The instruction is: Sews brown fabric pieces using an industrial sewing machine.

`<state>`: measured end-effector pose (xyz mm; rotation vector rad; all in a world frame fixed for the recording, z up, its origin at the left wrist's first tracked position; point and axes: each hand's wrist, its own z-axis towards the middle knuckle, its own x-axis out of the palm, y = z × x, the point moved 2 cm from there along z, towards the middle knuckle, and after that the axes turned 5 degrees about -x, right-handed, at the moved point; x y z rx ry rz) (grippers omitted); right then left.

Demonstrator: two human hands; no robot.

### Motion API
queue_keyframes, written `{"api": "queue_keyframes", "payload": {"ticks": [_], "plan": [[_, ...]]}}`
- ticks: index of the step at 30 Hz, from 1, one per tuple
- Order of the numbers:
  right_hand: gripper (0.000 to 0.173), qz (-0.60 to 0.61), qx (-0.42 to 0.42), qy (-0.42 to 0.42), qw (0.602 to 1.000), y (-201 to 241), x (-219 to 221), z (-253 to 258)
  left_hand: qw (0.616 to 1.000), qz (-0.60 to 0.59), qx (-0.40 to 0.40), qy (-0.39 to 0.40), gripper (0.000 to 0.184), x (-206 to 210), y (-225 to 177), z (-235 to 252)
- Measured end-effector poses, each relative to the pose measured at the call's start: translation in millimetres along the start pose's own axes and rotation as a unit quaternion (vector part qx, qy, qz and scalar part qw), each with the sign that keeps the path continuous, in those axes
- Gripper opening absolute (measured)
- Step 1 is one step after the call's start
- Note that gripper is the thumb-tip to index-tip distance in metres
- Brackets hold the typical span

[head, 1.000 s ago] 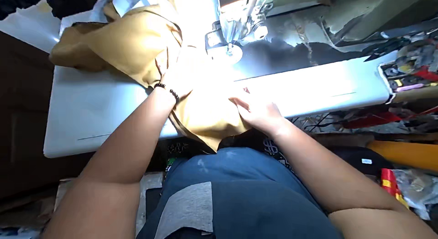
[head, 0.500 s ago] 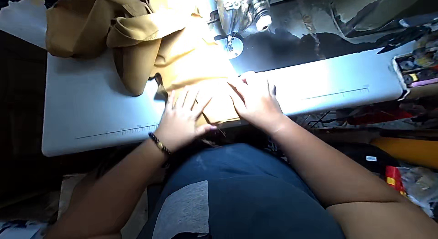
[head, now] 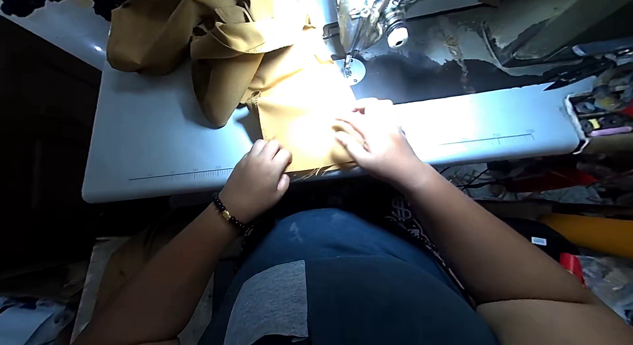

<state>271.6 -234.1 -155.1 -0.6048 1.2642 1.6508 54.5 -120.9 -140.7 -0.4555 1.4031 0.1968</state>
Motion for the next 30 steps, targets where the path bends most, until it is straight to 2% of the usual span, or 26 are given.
{"api": "queue_keyframes", "payload": {"ticks": [3, 5, 7, 9, 11, 13, 16, 18, 19, 21, 23, 25, 26, 27, 28, 30], "plan": [[0.043, 0.053, -0.139, 0.080, 0.986, 38, 10, 3, 0.999, -0.008, -0.032, 0.030, 0.026, -5, -7, 5], [0.030, 0.037, -0.186, 0.102, 0.977, 41, 26, 5, 0.994, -0.008, -0.054, 0.093, 0.032, -7, -8, 8], [0.010, 0.045, -0.198, 0.098, 0.974, 30, 31, 6, 0.987, -0.020, -0.066, 0.145, 0.040, -9, -3, 6], [0.015, 0.085, -0.190, 0.101, 0.973, 22, 24, 5, 0.987, -0.051, -0.062, 0.141, 0.042, -9, 3, 2], [0.019, 0.116, -0.160, 0.144, 0.970, 21, 18, 2, 0.986, -0.065, -0.071, 0.134, 0.043, -8, 3, -2], [0.018, 0.108, -0.153, 0.133, 0.973, 23, 20, 4, 0.987, -0.044, -0.091, 0.127, 0.036, -9, -3, 1], [0.010, 0.051, -0.172, 0.067, 0.981, 26, 29, 10, 0.987, 0.006, -0.133, 0.092, 0.016, -9, -14, 7], [0.020, 0.005, -0.119, 0.018, 0.993, 17, 24, 8, 0.984, 0.008, -0.166, 0.061, 0.013, -16, -13, 6], [0.028, 0.006, -0.054, -0.017, 0.998, 10, 16, 6, 0.983, 0.002, -0.181, 0.032, 0.016, -20, -9, 3], [0.029, 0.032, 0.075, -0.096, 0.992, -4, 3, 1, 0.980, -0.018, -0.195, -0.030, 0.022, -22, 0, -3], [0.032, 0.087, 0.133, -0.138, 0.978, -5, 4, -4, 0.976, -0.061, -0.191, -0.083, 0.022, -13, 2, -8], [0.034, 0.139, 0.151, -0.146, 0.968, 1, 7, -6, 0.963, -0.137, -0.185, -0.140, 0.017, 2, 5, -9], [0.035, 0.134, 0.138, -0.154, 0.969, 2, 9, -6, 0.943, -0.205, -0.192, -0.177, 0.016, 8, 9, -9], [0.038, 0.105, 0.106, -0.155, 0.977, 2, 12, -7, 0.906, -0.304, -0.210, -0.208, 0.016, 11, 13, -7], [0.038, 0.074, 0.053, -0.153, 0.984, 1, 13, -10, 0.841, -0.432, -0.235, -0.224, 0.019, 12, 15, -4], [0.033, 0.039, -0.029, -0.133, 0.990, 3, 15, -14, 0.648, -0.674, -0.267, -0.233, 0.025, 7, 10, 6]]}}
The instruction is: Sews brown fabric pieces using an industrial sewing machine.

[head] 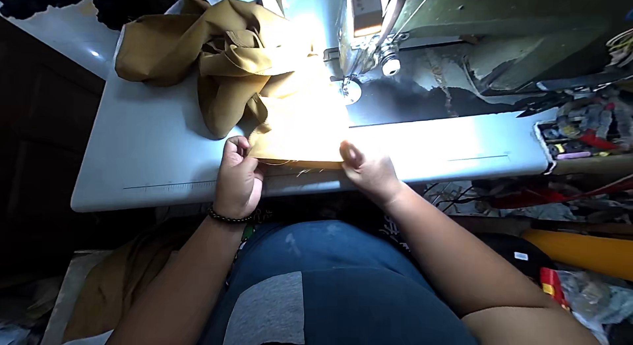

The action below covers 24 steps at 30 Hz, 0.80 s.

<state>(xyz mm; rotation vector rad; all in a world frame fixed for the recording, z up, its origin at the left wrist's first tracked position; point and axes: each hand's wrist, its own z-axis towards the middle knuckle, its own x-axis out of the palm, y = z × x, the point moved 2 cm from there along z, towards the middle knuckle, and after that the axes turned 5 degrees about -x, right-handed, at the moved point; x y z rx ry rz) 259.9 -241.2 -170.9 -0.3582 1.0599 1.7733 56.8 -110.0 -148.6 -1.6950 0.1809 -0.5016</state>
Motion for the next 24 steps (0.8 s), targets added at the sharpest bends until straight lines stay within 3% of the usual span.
{"api": "queue_keyframes", "payload": {"ticks": [2, 3, 4, 6, 7, 8, 9, 11, 13, 15, 17, 19, 21, 24], "plan": [[0.021, 0.070, 0.021, -0.009, 0.997, -1, 5, 2, 0.992, -0.105, -0.068, 0.022, 0.022, 4, -3, 3], [0.016, 0.176, 0.098, -0.025, 0.979, -2, 6, 8, 0.993, -0.072, -0.079, 0.056, 0.022, 1, -4, 6], [0.010, 0.317, 0.190, -0.043, 0.928, -1, 7, 16, 0.992, -0.014, -0.071, 0.099, 0.025, -4, -3, 10], [0.011, 0.586, 0.364, -0.051, 0.722, 8, 7, 27, 0.980, 0.066, -0.040, 0.182, 0.022, -13, 2, 19], [0.017, 0.659, 0.391, -0.034, 0.642, 14, 10, 26, 0.977, 0.075, -0.045, 0.196, 0.027, -14, 4, 20], [0.023, 0.695, 0.383, -0.003, 0.608, 17, 15, 25, 0.978, 0.061, -0.060, 0.189, 0.031, -16, 4, 21], [0.029, 0.704, 0.364, 0.036, 0.608, 19, 19, 24, 0.983, 0.037, -0.077, 0.161, 0.033, -18, 2, 22], [0.035, 0.622, 0.347, 0.119, 0.692, 18, 23, 20, 0.993, 0.043, -0.079, 0.073, 0.035, -23, -5, 25], [0.030, 0.496, 0.306, 0.220, 0.782, 21, 17, 26, 0.973, 0.220, 0.055, 0.037, 0.033, -27, -14, 32], [0.026, 0.413, 0.195, 0.263, 0.850, 29, 8, 40, 0.875, 0.416, 0.223, 0.106, 0.031, -24, -35, 31], [0.026, 0.355, 0.101, 0.272, 0.889, 32, 4, 50, 0.802, 0.518, 0.234, 0.181, 0.030, -2, -52, 24], [0.025, 0.332, 0.112, 0.302, 0.886, 38, -2, 62, 0.802, 0.532, 0.120, 0.245, 0.013, 18, -57, 22], [0.020, 0.345, 0.163, 0.303, 0.873, 34, -4, 65, 0.840, 0.478, 0.009, 0.257, 0.018, 25, -60, 28], [0.015, 0.433, 0.284, 0.305, 0.799, 12, -8, 54, 0.911, 0.307, -0.104, 0.254, 0.019, 18, -58, 35]]}}
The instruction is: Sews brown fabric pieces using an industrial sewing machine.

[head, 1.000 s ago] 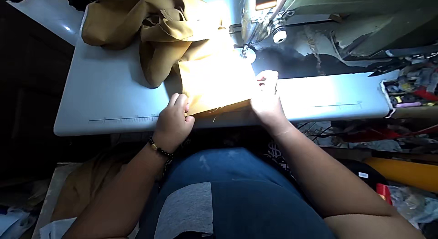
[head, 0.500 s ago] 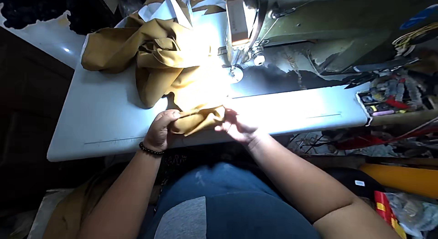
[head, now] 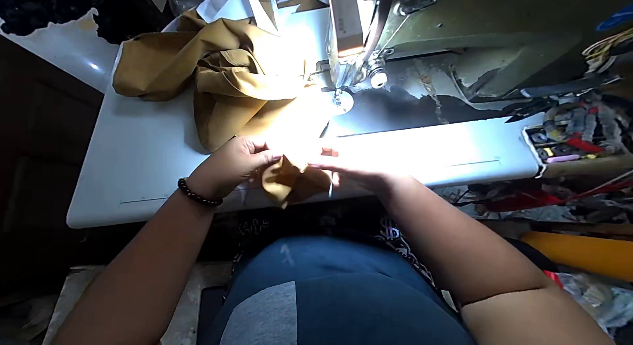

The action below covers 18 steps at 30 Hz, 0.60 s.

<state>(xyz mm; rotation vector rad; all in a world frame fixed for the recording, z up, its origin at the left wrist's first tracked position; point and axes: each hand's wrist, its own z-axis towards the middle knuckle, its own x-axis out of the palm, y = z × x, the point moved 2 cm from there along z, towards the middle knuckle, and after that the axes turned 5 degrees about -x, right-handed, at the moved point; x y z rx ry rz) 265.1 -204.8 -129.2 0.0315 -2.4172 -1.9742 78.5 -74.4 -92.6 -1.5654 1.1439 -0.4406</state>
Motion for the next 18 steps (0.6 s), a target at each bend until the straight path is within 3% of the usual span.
{"api": "queue_keyframes", "payload": {"ticks": [2, 3, 4, 6, 7, 9, 11, 12, 15, 18], "plan": [[0.002, 0.102, 0.038, 0.030, 0.994, -13, -6, -7, 0.992, -0.117, -0.005, 0.054, 0.020, -2, 8, 2], [0.006, 0.110, 0.043, 0.058, 0.991, -13, -8, -10, 0.987, -0.133, 0.004, 0.091, 0.020, -3, 11, 4], [0.010, 0.066, 0.043, 0.088, 0.993, -8, -12, -13, 0.985, -0.102, 0.016, 0.137, 0.020, -6, 13, 7], [0.008, -0.131, 0.017, 0.132, 0.982, 12, -22, -16, 0.972, 0.093, 0.055, 0.210, 0.016, -13, 7, 14], [0.006, -0.261, -0.053, 0.115, 0.957, 16, -28, -14, 0.948, 0.235, 0.093, 0.196, 0.014, -15, 1, 18], [0.026, -0.496, -0.144, 0.036, 0.855, 16, -35, -6, 0.873, 0.453, 0.165, 0.071, 0.016, -8, -5, 23], [0.028, -0.616, -0.182, -0.046, 0.765, 0, -34, 1, 0.797, 0.572, 0.193, -0.017, 0.040, 10, 5, 28], [0.023, -0.639, -0.200, -0.077, 0.739, -10, -32, 2, 0.774, 0.607, 0.179, -0.030, 0.046, 20, 12, 28], [0.022, -0.655, -0.231, -0.104, 0.712, -25, -19, -13, 0.712, 0.683, 0.151, -0.052, 0.050, 54, 22, 6], [0.022, -0.612, -0.287, -0.093, 0.731, -32, -8, -26, 0.670, 0.699, 0.227, -0.101, 0.042, 75, 25, -13]]}}
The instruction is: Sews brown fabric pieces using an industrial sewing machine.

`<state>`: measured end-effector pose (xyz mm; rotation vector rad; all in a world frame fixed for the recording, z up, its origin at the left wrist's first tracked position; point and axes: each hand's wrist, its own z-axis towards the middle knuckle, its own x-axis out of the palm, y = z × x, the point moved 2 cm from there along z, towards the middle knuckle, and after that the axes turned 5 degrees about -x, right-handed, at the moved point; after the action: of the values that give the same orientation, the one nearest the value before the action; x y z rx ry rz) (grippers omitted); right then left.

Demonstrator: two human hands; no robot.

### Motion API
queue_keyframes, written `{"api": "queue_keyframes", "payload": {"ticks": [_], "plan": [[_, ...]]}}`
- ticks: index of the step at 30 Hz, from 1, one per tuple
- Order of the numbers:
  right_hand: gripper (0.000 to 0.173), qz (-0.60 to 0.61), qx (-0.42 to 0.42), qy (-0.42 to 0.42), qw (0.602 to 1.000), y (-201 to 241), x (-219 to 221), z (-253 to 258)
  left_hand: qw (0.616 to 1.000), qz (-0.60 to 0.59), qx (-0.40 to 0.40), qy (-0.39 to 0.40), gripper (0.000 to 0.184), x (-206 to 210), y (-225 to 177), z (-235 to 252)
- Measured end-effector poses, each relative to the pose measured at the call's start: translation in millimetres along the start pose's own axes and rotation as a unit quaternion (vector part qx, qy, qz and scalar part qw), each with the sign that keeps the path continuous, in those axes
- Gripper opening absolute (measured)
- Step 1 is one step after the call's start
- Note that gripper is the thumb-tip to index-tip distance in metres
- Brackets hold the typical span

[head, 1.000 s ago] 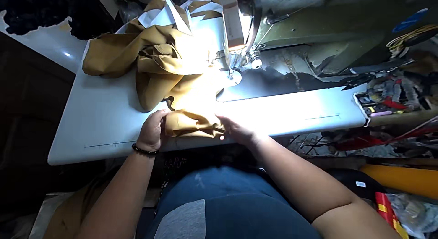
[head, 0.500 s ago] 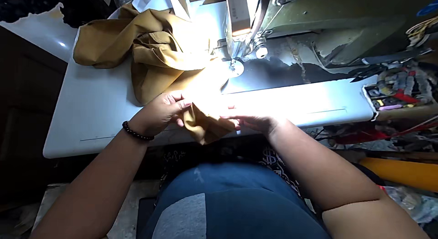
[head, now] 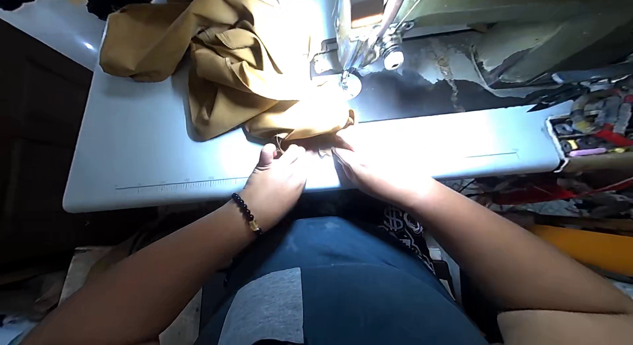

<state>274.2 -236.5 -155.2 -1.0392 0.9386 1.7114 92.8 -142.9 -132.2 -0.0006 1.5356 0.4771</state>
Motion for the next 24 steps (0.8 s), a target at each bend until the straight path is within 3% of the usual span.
{"api": "queue_keyframes", "payload": {"ticks": [2, 4, 6, 9, 16, 21, 24], "plan": [[0.018, 0.033, -0.023, 0.014, 0.999, -1, 0, 1, 0.997, -0.067, 0.021, -0.023, 0.019, -3, 1, 9], [0.018, 0.054, -0.045, 0.016, 0.997, -2, -2, 5, 0.990, -0.142, 0.016, -0.015, 0.012, -1, 13, 23], [0.031, 0.066, -0.051, 0.013, 0.996, -1, -1, 4, 0.979, -0.201, -0.018, 0.035, 0.015, 4, 24, 36], [0.024, 0.052, -0.051, 0.006, 0.997, 0, 3, 0, 0.966, -0.238, -0.060, 0.085, 0.024, 12, 28, 44], [0.022, 0.118, -0.085, 0.014, 0.989, -5, 7, 5, 0.962, -0.254, -0.057, 0.077, 0.059, 14, 18, 42], [0.030, 0.156, -0.089, -0.012, 0.984, -13, 10, 2, 0.962, -0.262, -0.063, 0.037, 0.037, 15, 19, 29], [0.028, 0.156, -0.083, -0.025, 0.984, -11, 15, -2, 0.962, -0.265, -0.065, 0.016, 0.039, 22, 18, 19]]}}
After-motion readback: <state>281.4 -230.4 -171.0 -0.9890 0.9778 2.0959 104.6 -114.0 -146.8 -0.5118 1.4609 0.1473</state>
